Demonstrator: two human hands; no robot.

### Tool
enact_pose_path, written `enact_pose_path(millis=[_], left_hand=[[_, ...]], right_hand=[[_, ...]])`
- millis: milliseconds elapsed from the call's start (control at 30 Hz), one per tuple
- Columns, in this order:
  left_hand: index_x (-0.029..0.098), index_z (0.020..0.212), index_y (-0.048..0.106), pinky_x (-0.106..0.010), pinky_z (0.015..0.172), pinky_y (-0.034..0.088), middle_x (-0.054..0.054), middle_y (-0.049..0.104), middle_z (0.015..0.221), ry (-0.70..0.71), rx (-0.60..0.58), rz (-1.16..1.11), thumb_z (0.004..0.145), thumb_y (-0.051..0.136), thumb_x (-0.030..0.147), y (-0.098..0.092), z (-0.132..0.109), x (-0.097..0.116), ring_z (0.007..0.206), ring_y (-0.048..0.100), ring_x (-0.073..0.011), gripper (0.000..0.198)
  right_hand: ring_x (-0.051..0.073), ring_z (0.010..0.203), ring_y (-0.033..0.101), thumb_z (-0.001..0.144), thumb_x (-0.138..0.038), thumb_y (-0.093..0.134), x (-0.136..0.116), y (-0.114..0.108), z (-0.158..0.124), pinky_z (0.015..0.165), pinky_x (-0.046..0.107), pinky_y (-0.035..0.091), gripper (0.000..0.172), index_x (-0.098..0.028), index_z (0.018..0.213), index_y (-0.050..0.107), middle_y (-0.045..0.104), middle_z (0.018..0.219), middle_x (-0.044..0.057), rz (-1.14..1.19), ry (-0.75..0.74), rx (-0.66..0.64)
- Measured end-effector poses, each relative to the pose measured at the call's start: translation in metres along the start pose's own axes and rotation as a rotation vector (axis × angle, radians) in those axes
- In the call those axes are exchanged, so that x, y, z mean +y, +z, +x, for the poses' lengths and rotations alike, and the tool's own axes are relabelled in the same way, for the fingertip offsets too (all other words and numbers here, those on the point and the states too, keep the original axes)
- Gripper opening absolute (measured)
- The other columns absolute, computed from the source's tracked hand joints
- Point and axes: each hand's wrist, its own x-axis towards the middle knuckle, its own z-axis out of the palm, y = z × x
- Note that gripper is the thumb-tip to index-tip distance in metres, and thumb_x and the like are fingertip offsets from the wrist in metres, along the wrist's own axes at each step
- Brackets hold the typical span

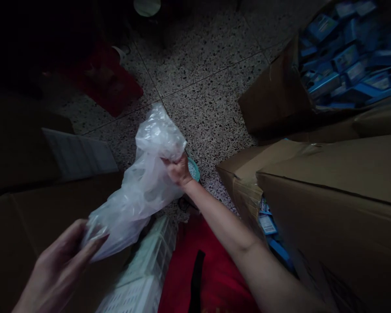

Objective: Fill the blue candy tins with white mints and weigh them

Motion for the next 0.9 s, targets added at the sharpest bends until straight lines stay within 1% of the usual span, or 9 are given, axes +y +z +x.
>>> enact_pose_path(millis=[67, 167, 267, 400, 467, 567, 667, 767, 900], left_hand=[[0.012, 0.082, 0.061, -0.016, 0.05, 0.039, 0.004, 0.055, 0.064, -0.012, -0.08, -0.091, 0.054, 0.063, 0.076, -0.002, 0.009, 0.015, 0.059, 0.047, -0.0085, 0.07], [0.009, 0.079, 0.055, -0.014, 0.049, 0.033, 0.006, 0.049, 0.062, -0.049, -0.086, -0.234, 0.062, 0.067, 0.061, 0.0, 0.016, 0.026, 0.057, 0.042, -0.0049, 0.056], [0.009, 0.075, 0.05, -0.012, 0.05, 0.03, 0.007, 0.045, 0.063, -0.03, -0.111, -0.417, 0.069, 0.066, 0.041, 0.013, 0.024, 0.036, 0.054, 0.04, -0.0016, 0.037], [0.013, 0.07, 0.051, -0.014, 0.046, 0.032, 0.006, 0.048, 0.06, 0.0, -0.138, -0.596, 0.061, 0.07, 0.025, 0.035, 0.042, 0.063, 0.05, 0.042, -0.0037, 0.024], [0.013, 0.073, 0.055, -0.017, 0.047, 0.035, 0.005, 0.052, 0.062, 0.028, -0.196, -0.649, 0.059, 0.069, 0.022, 0.043, 0.05, 0.076, 0.051, 0.044, -0.0055, 0.021], [0.014, 0.076, 0.059, -0.019, 0.049, 0.038, 0.003, 0.056, 0.066, 0.089, -0.263, -0.712, 0.058, 0.069, 0.02, 0.049, 0.059, 0.087, 0.054, 0.047, -0.0074, 0.022], [0.014, 0.075, 0.06, -0.02, 0.051, 0.039, 0.002, 0.057, 0.067, 0.154, -0.247, -0.721, 0.06, 0.069, 0.022, 0.05, 0.066, 0.083, 0.056, 0.049, -0.0085, 0.02], [0.014, 0.077, 0.063, -0.022, 0.057, 0.042, 0.001, 0.057, 0.072, 0.251, -0.164, -0.632, 0.065, 0.068, 0.026, 0.045, 0.07, 0.065, 0.063, 0.051, -0.01, 0.018], [0.019, 0.092, 0.064, -0.025, 0.074, 0.045, -0.002, 0.057, 0.094, 0.287, 0.195, -0.482, 0.068, 0.07, 0.03, 0.05, 0.051, 0.02, 0.084, 0.054, -0.0138, 0.027]], right_hand=[[0.018, 0.097, 0.067, 0.068, -0.043, 0.07, -0.001, -0.006, 0.003, 0.093, 0.032, 0.051, 0.028, -0.021, 0.084, 0.066, 0.074, 0.093, 0.003, 0.026, -0.005, 0.027], [0.019, 0.093, 0.067, 0.065, -0.048, 0.07, -0.004, -0.01, -0.002, 0.089, 0.034, 0.053, 0.033, -0.02, 0.082, 0.066, 0.073, 0.089, 0.003, 0.05, -0.009, -0.013], [0.019, 0.086, 0.068, 0.056, -0.05, 0.077, -0.011, -0.009, -0.021, 0.083, 0.035, 0.056, 0.048, -0.017, 0.09, 0.065, 0.073, 0.09, 0.005, 0.004, 0.041, -0.219], [0.026, 0.097, 0.064, 0.031, -0.045, 0.088, -0.017, -0.004, -0.047, 0.093, 0.042, 0.052, 0.081, -0.018, 0.103, 0.065, 0.07, 0.105, 0.008, -0.242, 0.004, -0.52], [0.026, 0.097, 0.064, 0.039, -0.043, 0.088, -0.015, -0.001, -0.051, 0.093, 0.043, 0.052, 0.072, -0.021, 0.103, 0.065, 0.07, 0.105, 0.007, -0.32, -0.01, -0.563], [0.023, 0.087, 0.067, 0.064, -0.043, 0.077, -0.006, 0.005, -0.048, 0.082, 0.039, 0.056, 0.041, -0.02, 0.097, 0.067, 0.072, 0.096, 0.005, -0.297, 0.006, -0.494], [0.022, 0.078, 0.067, 0.067, -0.043, 0.074, 0.002, 0.009, -0.044, 0.074, 0.036, 0.057, 0.034, -0.016, 0.087, 0.069, 0.073, 0.086, 0.007, -0.235, 0.037, -0.405], [0.021, 0.076, 0.067, 0.065, -0.039, 0.075, 0.005, 0.011, -0.044, 0.074, 0.034, 0.056, 0.032, -0.015, 0.085, 0.069, 0.074, 0.084, 0.007, -0.184, 0.062, -0.342], [0.021, 0.077, 0.068, 0.064, -0.034, 0.075, 0.004, 0.011, -0.046, 0.072, 0.032, 0.057, 0.028, -0.014, 0.083, 0.07, 0.074, 0.085, 0.007, -0.138, 0.092, -0.238]])
